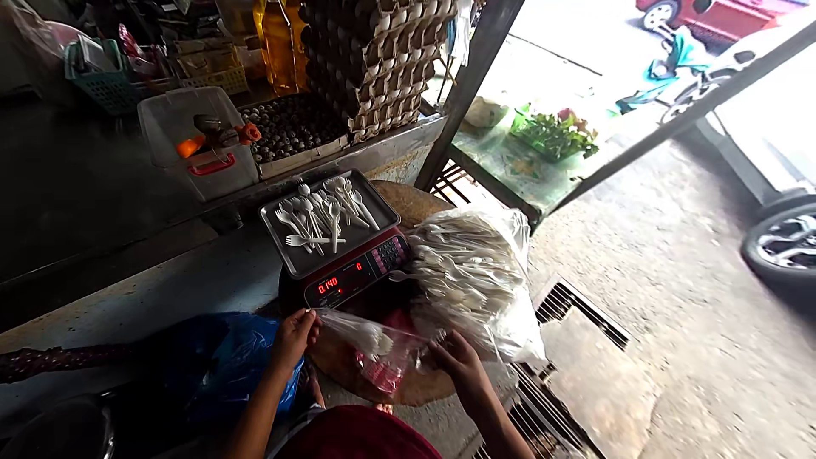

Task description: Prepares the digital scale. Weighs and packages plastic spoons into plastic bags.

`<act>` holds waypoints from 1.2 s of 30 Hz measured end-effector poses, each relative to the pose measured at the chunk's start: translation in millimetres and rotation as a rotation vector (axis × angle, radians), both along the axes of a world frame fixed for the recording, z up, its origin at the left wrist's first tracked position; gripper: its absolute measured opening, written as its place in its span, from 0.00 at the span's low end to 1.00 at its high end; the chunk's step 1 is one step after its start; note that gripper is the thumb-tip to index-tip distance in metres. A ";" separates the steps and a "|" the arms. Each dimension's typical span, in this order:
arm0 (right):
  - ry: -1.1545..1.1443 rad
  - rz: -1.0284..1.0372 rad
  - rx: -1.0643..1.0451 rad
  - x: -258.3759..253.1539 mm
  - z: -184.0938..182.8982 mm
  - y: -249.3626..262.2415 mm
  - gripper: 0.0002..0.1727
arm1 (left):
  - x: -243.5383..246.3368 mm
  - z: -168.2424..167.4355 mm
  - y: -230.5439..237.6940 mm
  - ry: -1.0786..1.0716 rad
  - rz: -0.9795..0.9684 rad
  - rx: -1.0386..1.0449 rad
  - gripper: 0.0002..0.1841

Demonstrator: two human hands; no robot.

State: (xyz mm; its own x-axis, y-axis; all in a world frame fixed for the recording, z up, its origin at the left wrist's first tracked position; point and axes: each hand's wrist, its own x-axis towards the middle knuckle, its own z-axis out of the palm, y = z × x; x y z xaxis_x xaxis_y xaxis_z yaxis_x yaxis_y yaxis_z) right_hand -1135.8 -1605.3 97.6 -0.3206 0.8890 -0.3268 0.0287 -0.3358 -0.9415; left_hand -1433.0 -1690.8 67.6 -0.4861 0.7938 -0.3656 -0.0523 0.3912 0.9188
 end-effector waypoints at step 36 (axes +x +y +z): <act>0.168 -0.181 -0.251 80.2 -83.0 -30.0 0.14 | 83.9 -72.7 -38.9 -0.667 0.370 -0.177 0.21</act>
